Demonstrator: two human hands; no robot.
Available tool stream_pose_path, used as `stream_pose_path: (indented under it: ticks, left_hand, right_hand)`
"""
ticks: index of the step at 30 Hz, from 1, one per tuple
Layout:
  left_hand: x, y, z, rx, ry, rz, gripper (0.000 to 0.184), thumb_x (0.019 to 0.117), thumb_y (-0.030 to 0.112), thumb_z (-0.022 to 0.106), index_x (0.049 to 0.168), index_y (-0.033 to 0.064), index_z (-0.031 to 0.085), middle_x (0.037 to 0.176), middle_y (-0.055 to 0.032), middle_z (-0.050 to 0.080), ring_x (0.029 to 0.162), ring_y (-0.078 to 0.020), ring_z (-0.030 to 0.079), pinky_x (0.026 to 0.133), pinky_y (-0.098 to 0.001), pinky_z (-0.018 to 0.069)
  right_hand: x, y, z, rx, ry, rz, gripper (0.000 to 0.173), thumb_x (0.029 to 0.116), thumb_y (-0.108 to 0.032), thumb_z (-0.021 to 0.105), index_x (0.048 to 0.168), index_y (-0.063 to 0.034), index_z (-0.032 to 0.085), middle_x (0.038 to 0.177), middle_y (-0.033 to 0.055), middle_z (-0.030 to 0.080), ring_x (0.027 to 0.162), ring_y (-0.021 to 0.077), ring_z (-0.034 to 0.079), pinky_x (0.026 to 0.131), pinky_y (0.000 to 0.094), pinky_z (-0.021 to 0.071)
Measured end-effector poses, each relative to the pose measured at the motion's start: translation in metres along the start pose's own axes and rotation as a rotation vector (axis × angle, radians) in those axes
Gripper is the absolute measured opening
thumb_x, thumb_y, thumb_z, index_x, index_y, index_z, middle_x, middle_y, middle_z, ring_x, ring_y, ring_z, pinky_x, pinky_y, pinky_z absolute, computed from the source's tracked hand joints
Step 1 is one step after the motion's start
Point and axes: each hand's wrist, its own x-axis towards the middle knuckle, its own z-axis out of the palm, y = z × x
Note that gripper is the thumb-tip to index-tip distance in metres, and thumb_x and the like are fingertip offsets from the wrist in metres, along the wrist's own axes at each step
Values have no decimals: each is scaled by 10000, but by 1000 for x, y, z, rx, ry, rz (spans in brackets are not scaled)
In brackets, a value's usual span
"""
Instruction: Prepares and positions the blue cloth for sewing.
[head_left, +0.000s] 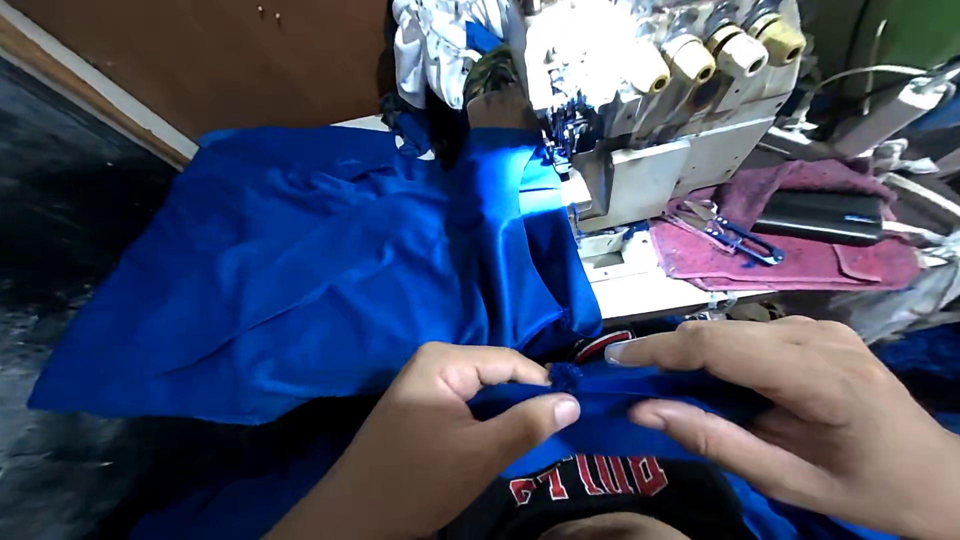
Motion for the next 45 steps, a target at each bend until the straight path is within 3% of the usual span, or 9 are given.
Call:
stream_pose_path:
  ticks: [4, 9, 15, 22, 27, 32, 37, 42, 45]
  left_hand:
    - [7, -4, -3, -31, -11, -29, 129, 900, 322, 780, 960, 210, 758, 763, 65, 709, 589, -57, 651, 503, -195, 561]
    - [2, -17, -16, 163, -127, 84, 542, 828, 451, 831, 1270, 266, 576, 1051, 116, 664, 899, -22, 672, 735, -217, 614]
    - [5, -23, 1, 364, 86, 189, 168, 1003, 405, 627, 1004, 268, 725, 948, 141, 647, 852, 23, 621, 690, -170, 532]
    - [17, -22, 27, -267, 38, -363, 223, 865, 414, 804, 905, 196, 816, 775, -2, 730, 670, -84, 669, 601, -238, 561]
    - [34, -2, 30, -212, 88, -424, 35, 816, 142, 820, 828, 119, 797, 693, -42, 702, 566, -81, 611, 523, -211, 516]
    - [72, 0, -16, 242, 21, 10, 110, 932, 324, 721, 1008, 286, 790, 896, 156, 741, 787, -1, 694, 629, -192, 589]
    - [147, 11, -67, 475, -18, 247, 76, 940, 261, 720, 998, 228, 755, 907, 152, 729, 795, 44, 670, 701, -149, 569]
    - [185, -25, -73, 407, -116, 209, 136, 989, 218, 659, 1103, 168, 715, 1122, 81, 727, 982, -17, 692, 858, -197, 595]
    - [177, -23, -74, 374, -78, 124, 108, 972, 185, 677, 1068, 163, 722, 1116, 66, 732, 927, -54, 705, 784, -213, 610]
  right_hand:
    - [-3, 11, 3, 86, -10, 91, 195, 1016, -299, 617, 1066, -168, 754, 910, -140, 678, 801, -73, 612, 671, 113, 520]
    - [-7, 25, 3, 184, -16, 187, 159, 1012, -277, 622, 1017, -178, 746, 902, -141, 690, 798, -47, 640, 673, 128, 554]
    - [-10, 32, -1, 259, -10, 235, 133, 1004, -257, 640, 1013, -178, 746, 886, -129, 694, 777, -17, 650, 652, 144, 561]
    - [-10, 35, 6, 248, -4, 221, 138, 1004, -241, 639, 1021, -165, 753, 906, -124, 700, 791, -21, 653, 663, 145, 564]
    - [-15, 37, 6, 212, -3, 225, 139, 988, -283, 659, 1060, -189, 731, 881, -154, 682, 752, -48, 631, 627, 126, 547]
    - [-12, 53, 5, 192, 153, 275, 126, 1002, -239, 638, 1028, -177, 745, 856, -133, 697, 705, -36, 633, 607, 135, 555]
    - [24, 54, 52, 357, 375, 636, 64, 985, -202, 658, 1000, -185, 718, 930, -60, 712, 593, 68, 643, 486, 239, 576]
    - [39, 70, 92, 474, 426, 607, 74, 994, -201, 653, 971, -152, 704, 797, -61, 670, 653, 63, 635, 552, 236, 564]
    - [33, 71, 90, 511, 437, 597, 81, 979, -207, 677, 956, -151, 731, 822, -65, 687, 693, 59, 654, 602, 225, 589]
